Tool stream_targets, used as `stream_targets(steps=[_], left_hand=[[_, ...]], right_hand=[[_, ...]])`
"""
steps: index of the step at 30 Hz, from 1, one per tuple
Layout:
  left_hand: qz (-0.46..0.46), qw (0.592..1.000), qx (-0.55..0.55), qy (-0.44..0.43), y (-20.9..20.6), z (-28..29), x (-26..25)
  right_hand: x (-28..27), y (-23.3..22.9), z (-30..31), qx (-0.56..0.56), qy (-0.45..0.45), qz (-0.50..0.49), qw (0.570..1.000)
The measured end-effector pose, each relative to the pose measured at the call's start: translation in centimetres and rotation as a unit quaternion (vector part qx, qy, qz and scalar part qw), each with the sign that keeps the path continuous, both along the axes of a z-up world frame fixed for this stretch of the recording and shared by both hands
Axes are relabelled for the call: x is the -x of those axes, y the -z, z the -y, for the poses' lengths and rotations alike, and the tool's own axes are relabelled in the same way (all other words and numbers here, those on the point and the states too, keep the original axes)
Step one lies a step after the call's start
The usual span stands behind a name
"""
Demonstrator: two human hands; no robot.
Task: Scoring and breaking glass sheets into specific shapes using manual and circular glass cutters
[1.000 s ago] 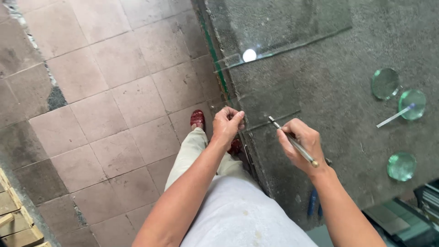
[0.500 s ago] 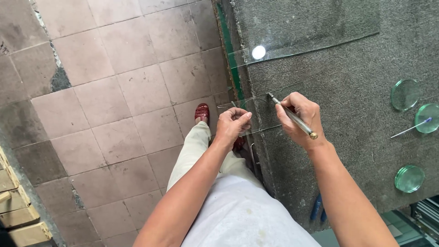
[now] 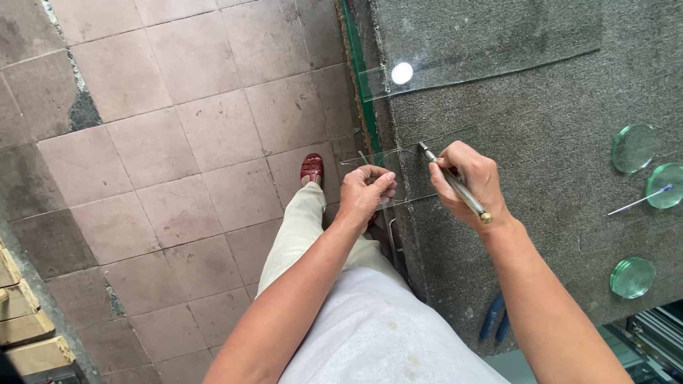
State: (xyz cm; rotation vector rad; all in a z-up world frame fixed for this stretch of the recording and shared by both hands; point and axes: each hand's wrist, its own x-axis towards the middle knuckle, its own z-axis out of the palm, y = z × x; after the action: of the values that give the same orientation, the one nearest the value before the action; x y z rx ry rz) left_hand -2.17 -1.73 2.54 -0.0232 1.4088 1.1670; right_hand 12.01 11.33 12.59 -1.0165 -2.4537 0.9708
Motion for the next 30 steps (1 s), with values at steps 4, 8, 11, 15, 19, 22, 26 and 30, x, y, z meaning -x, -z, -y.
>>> stream_targets(steps=[4, 8, 11, 15, 19, 22, 26, 30], left_hand=[[0.025, 0.999, -0.012, -0.019, 0.0, 0.0, -0.1], [0.031, 0.999, -0.020, -0.020, 0.4, 0.0, -0.3], [0.012, 1.000, -0.018, -0.007, -0.4, 0.2, 0.3], [0.026, 1.000, 0.003, -0.015, 0.2, 1.5, 1.2], [0.038, 0.999, 0.014, -0.027, 2.9, 2.7, 0.5], [0.071, 0.997, 0.004, -0.039, 3.6, 2.8, 1.2], [0.074, 0.997, -0.004, -0.022, 0.4, 3.9, 3.7], [0.038, 0.999, -0.003, -0.025, -3.0, 5.5, 5.7]], right_hand=[[-0.4, -0.2, 0.8, 0.008, 0.008, 0.011, 1.000], [-0.2, -2.1, 1.4, 0.057, 0.040, 0.015, 0.997], [-1.4, -2.9, 0.8, 0.010, 0.053, -0.003, 0.999], [-3.0, -1.9, 1.8, -0.030, 0.012, 0.055, 0.998], [-5.4, 2.9, 4.1, -0.114, -0.061, 0.241, 0.962], [-5.2, 3.6, 4.2, -0.097, -0.045, 0.255, 0.961], [-6.9, 4.3, 3.5, -0.112, 0.019, 0.171, 0.979], [-3.9, 2.1, 4.9, -0.103, 0.175, 0.228, 0.952]])
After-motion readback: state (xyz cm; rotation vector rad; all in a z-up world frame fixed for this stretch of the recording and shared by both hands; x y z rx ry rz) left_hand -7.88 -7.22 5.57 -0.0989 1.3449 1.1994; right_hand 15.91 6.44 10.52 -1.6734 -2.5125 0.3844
